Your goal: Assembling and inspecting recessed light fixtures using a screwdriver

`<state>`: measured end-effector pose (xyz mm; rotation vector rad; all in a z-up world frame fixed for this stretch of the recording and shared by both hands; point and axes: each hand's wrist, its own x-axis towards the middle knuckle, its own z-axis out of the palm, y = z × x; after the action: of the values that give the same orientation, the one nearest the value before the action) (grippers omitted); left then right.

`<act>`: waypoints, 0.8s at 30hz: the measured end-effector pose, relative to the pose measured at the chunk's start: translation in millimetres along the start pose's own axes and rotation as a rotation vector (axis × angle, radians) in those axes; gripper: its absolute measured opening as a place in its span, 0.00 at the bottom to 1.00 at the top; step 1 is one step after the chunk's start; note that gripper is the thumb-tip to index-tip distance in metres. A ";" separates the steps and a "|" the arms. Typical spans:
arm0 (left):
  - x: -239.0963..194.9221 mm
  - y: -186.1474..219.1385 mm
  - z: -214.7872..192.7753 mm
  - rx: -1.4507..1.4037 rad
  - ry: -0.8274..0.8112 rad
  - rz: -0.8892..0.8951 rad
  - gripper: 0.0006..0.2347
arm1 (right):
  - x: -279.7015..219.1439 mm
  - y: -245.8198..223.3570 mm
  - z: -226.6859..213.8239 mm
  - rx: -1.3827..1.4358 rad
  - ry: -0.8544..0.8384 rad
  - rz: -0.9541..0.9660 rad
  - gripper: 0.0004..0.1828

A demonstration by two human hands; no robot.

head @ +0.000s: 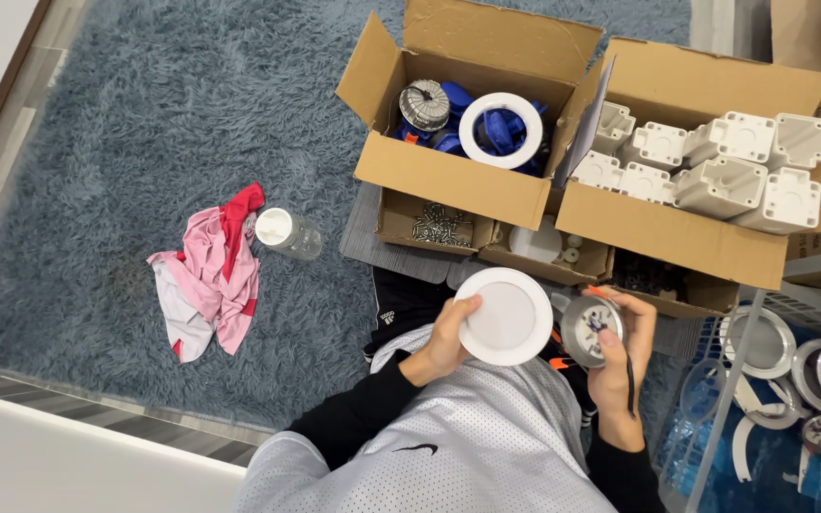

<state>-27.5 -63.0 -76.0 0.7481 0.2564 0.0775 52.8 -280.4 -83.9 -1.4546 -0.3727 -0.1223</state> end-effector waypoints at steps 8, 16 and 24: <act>8.6 5.7 -41.5 0.141 0.035 0.006 0.17 | -20.2 22.5 2.3 0.378 -0.140 0.448 0.30; 9.5 16.9 -64.0 0.217 -0.024 0.057 0.19 | -28.1 73.5 24.2 0.401 -0.183 0.616 0.23; 10.9 17.2 -70.9 0.195 -0.016 0.130 0.18 | -16.8 77.2 37.6 0.308 -0.094 0.708 0.20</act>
<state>-34.8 -1.7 -116.4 0.9587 0.2019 0.1717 54.1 -236.5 -159.5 -1.2130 0.0638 0.5518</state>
